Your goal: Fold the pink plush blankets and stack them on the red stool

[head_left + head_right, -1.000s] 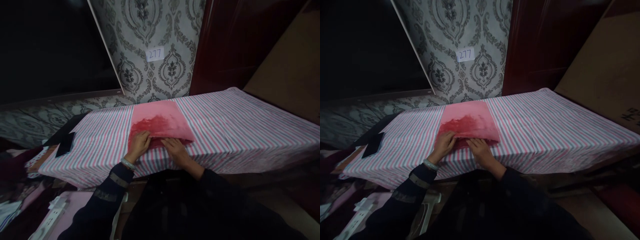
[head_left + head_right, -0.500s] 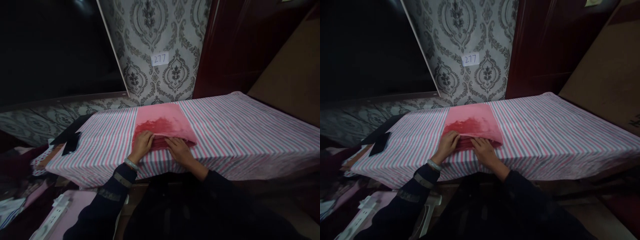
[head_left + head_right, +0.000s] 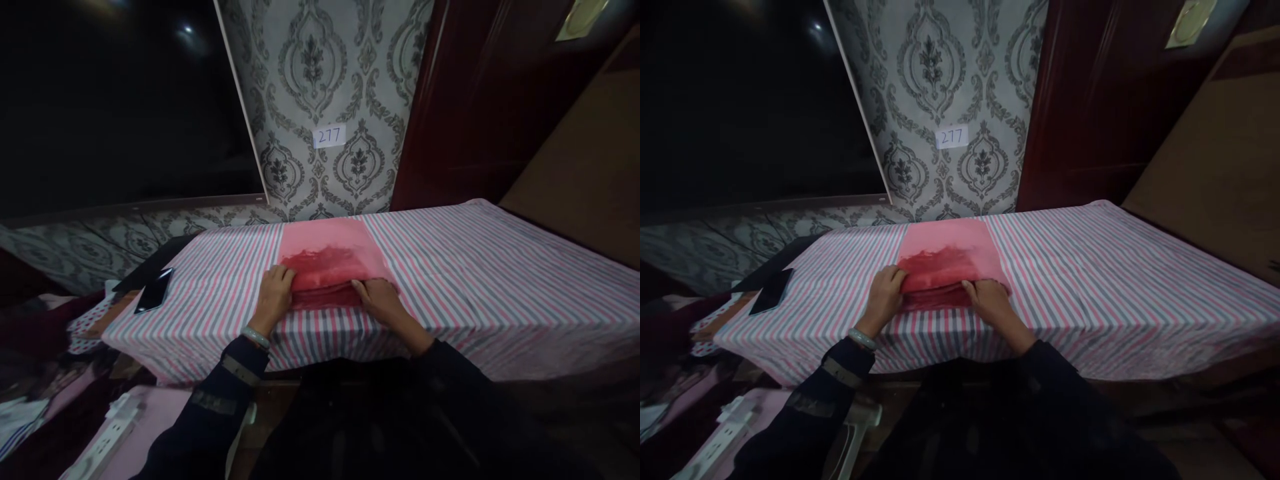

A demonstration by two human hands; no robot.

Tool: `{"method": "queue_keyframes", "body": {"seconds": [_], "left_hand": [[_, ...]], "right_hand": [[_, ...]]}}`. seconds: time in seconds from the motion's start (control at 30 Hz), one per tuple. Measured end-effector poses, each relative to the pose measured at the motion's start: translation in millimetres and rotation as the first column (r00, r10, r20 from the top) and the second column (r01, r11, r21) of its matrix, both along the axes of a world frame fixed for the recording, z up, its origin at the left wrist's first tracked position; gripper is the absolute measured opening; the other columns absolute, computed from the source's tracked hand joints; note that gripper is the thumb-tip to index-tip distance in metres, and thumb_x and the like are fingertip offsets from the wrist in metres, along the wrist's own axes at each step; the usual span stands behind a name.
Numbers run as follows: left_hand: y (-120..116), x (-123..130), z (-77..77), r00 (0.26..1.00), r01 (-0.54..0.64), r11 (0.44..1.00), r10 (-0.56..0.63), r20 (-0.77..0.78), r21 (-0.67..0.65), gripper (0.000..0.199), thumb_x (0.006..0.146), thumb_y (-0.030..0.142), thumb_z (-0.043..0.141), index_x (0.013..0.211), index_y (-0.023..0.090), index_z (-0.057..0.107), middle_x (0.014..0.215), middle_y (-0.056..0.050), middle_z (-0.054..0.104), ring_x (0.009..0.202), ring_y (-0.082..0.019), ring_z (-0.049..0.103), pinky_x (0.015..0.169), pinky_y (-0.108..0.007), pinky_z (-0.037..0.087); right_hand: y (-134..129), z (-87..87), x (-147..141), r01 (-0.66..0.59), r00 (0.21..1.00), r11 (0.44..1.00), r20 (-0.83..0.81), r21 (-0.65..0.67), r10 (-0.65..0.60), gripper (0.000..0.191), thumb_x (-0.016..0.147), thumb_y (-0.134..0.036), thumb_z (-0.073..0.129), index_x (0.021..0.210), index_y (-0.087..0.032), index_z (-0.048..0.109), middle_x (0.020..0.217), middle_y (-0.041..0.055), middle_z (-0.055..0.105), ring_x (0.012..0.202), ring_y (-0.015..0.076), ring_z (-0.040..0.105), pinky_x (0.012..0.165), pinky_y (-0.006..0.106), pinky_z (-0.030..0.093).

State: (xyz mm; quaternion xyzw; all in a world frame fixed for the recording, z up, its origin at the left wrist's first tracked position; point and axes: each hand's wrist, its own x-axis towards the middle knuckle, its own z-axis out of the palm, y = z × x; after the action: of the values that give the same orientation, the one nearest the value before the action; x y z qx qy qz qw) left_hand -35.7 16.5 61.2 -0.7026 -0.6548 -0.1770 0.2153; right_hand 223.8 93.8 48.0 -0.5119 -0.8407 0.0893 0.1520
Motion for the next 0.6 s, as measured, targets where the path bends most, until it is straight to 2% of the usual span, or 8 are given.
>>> {"method": "queue_keyframes", "body": {"seconds": [0.07,0.17,0.3,0.43,0.53,0.6], "left_hand": [[-1,-3,-0.5,0.999,-0.033,0.999,0.033,0.001,0.02,0.038,0.085,0.005,0.048,0.114,0.018,0.069,0.11,-0.015,0.065,0.102,-0.032,0.058,0.085,-0.045,0.048],[-3,-9,-6.9,1.0,-0.008,0.993,0.01,0.024,-0.114,0.042,0.084,0.002,0.046,0.113,0.02,0.07,0.108,-0.014,0.067,0.1,-0.029,0.06,0.084,-0.042,0.05],[-8,-15,-15.4,0.994,-0.067,0.98,0.081,0.069,-0.189,0.046,0.082,0.001,0.048,0.118,0.02,0.069,0.113,-0.013,0.067,0.104,-0.029,0.061,0.087,-0.041,0.052],[-15,-13,-13.9,0.99,-0.121,0.972,0.134,0.052,-0.2,0.048,0.081,0.003,0.052,0.125,0.017,0.066,0.121,-0.014,0.065,0.112,-0.03,0.059,0.093,-0.042,0.051],[-14,-2,-7.6,0.999,-0.04,0.987,0.04,-0.005,-0.153,0.057,0.082,0.005,0.054,0.137,0.016,0.059,0.137,-0.017,0.058,0.123,-0.033,0.055,0.098,-0.046,0.049],[-8,9,-1.9,0.997,0.052,0.987,-0.059,-0.044,-0.15,0.054,0.085,0.006,0.052,0.138,0.015,0.059,0.138,-0.018,0.058,0.125,-0.033,0.053,0.1,-0.048,0.047]], "right_hand": [[2,-2.4,2,0.026,0.999,0.999,0.039,-0.034,-0.024,0.052,0.109,-0.039,0.032,0.105,-0.016,0.078,0.108,0.0186,0.077,0.104,0.0314,0.071,0.086,0.039,0.048],[0,-9.9,5,0.041,0.99,0.993,0.138,-0.108,-0.025,0.046,0.107,-0.033,0.036,0.107,-0.015,0.078,0.112,0.0192,0.076,0.107,0.0336,0.071,0.085,0.04,0.048],[-7,-16.0,7,-0.013,0.991,0.999,0.134,-0.051,0.02,0.042,0.107,-0.035,0.039,0.117,-0.016,0.075,0.12,0.018,0.074,0.11,0.0317,0.069,0.086,0.037,0.046],[-11,-17.0,10,-0.06,0.982,0.996,0.174,-0.059,0.069,0.038,0.106,-0.033,0.043,0.119,-0.015,0.073,0.121,0.0164,0.074,0.112,0.0303,0.068,0.087,0.035,0.045],[-13,-15.5,9,-0.074,0.981,0.996,0.176,-0.051,0.082,0.038,0.107,-0.035,0.043,0.117,-0.015,0.074,0.119,0.0158,0.074,0.111,0.0301,0.068,0.087,0.035,0.045],[-13,-12.8,6,-0.087,0.98,0.995,0.175,-0.047,0.094,0.041,0.107,-0.039,0.042,0.113,-0.015,0.075,0.114,0.0159,0.075,0.109,0.03,0.069,0.087,0.035,0.046]]}}
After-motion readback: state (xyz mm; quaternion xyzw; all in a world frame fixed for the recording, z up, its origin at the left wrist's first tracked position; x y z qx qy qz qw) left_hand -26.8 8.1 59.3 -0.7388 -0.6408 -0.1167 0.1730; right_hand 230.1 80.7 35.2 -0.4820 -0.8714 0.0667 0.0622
